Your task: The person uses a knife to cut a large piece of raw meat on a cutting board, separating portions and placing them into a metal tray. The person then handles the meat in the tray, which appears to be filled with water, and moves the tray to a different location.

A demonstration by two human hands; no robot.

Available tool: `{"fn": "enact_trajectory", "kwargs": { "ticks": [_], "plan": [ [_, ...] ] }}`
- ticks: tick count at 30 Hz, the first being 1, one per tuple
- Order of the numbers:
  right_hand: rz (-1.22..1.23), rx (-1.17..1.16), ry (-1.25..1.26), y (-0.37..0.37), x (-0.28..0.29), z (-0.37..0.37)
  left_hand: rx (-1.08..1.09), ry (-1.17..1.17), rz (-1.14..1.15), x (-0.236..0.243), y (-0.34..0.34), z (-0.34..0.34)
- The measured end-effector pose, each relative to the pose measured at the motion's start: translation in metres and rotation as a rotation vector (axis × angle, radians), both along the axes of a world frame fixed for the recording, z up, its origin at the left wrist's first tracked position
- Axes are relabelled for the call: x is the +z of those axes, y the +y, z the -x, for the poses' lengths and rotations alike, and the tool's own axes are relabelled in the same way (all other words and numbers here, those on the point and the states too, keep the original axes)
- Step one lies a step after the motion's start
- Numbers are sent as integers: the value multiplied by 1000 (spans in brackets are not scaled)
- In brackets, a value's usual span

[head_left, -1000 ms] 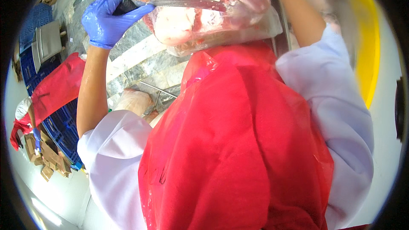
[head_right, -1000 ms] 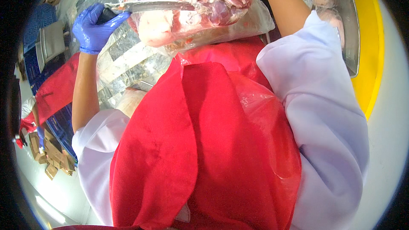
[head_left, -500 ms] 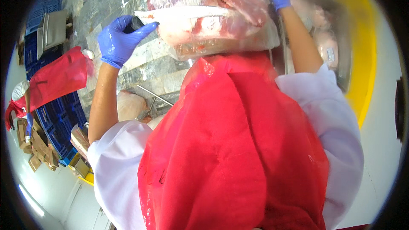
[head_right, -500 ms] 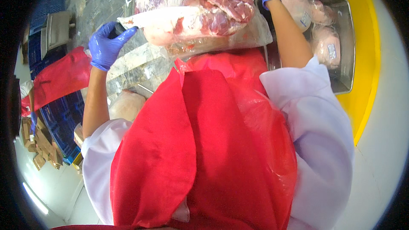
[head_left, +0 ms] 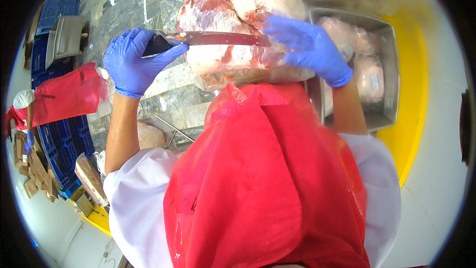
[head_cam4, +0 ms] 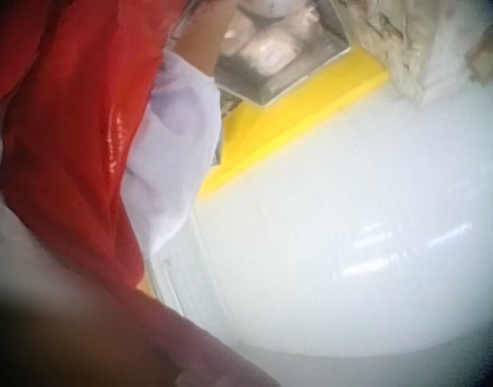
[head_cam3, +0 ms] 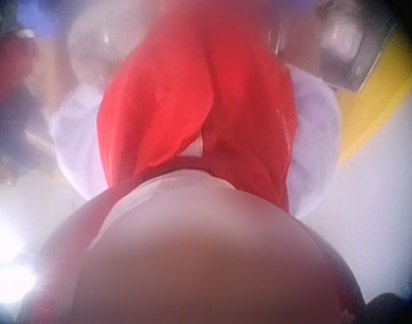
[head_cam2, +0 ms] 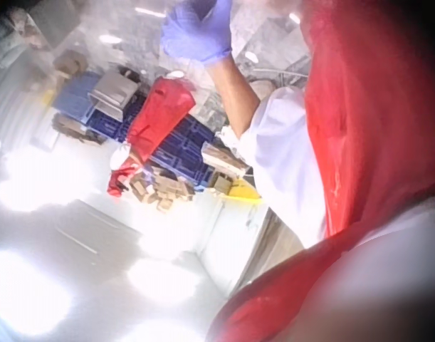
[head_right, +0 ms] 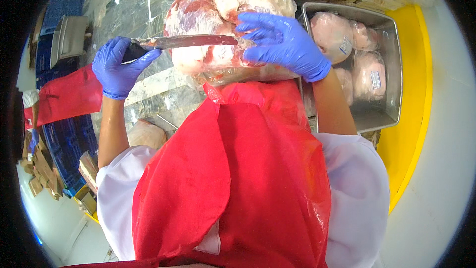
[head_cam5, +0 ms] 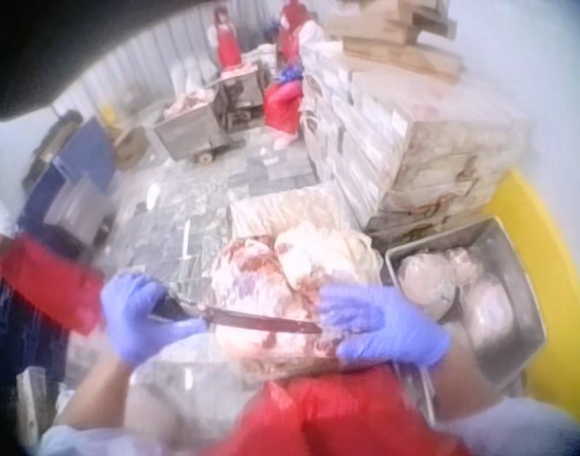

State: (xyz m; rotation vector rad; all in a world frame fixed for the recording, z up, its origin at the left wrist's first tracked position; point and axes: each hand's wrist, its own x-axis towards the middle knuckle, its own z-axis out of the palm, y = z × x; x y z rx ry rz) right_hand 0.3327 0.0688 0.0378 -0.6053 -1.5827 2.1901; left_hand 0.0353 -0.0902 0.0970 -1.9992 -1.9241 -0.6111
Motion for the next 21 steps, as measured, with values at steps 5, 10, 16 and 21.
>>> {"fn": "enact_trajectory", "kwargs": {
  "ticks": [5,10,16,21],
  "plan": [
    [20,51,-87,-10,6,4,-32,139,-15,18,4,-2],
    [-21,-18,-69,-8,-10,-2,-62,135,12,21,7,-5],
    [-76,-167,-110,10,-42,-45,100,91,284,17,11,-6],
    [-68,-407,-282,20,-103,-84,170,10,708,13,35,-4]
  ]
}}
